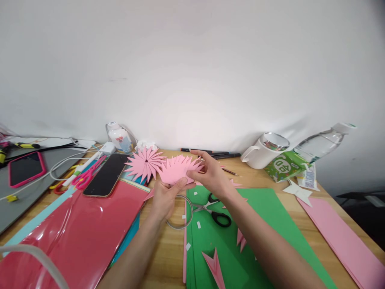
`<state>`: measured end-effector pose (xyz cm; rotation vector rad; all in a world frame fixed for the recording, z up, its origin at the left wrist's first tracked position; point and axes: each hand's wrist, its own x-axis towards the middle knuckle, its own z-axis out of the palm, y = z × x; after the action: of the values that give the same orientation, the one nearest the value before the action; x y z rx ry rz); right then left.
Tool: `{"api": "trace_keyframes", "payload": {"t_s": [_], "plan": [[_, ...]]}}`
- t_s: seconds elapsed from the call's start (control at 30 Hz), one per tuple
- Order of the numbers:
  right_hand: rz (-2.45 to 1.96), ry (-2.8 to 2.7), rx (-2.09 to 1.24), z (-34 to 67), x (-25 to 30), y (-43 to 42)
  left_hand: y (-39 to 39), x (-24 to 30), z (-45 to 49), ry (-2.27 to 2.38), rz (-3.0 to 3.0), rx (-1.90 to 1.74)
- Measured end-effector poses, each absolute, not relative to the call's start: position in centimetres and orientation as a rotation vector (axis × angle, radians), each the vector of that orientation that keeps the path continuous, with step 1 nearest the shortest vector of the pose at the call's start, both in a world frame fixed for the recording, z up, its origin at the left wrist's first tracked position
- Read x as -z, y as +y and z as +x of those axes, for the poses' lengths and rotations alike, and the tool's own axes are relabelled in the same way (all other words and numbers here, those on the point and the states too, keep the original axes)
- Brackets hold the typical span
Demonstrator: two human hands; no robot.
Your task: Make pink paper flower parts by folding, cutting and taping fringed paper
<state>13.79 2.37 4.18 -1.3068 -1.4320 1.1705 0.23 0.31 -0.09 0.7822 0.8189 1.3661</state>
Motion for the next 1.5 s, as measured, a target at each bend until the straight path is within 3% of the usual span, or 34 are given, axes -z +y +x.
{"api": "trace_keyframes", "payload": {"t_s": [0.23,0.4,0.6,0.9,1.17,1.33,1.5], "plan": [[-1.21,-1.416,-1.177,14.0,-3.5,2.7,0.2,-0.1,0.5,0.833,0.788,-1.387],[-1.025,-1.152,-0.932,13.4,-4.5,1.7,0.3,-0.3,0.4,0.896,0.754,-1.498],[-0.912,-1.135,-1.199,12.7,-5.5,0.3,0.4,0.1,0.3,0.889,0.767,-1.55],[-0.914,-1.127,-1.231,12.5,-4.8,0.8,0.2,0.3,0.1,0.941,0.852,-1.508],[-1.026,-1.456,-0.961,13.3,-4.7,0.7,0.2,0.1,0.3,0.901,0.847,-1.502],[-1.088,-1.375,-0.721,14.4,-5.0,1.3,0.4,-0.6,0.3,0.868,0.745,-1.458],[-1.103,-1.313,-0.942,14.0,-3.9,2.3,0.5,-0.6,0.1,0.855,0.716,-1.416]]}}
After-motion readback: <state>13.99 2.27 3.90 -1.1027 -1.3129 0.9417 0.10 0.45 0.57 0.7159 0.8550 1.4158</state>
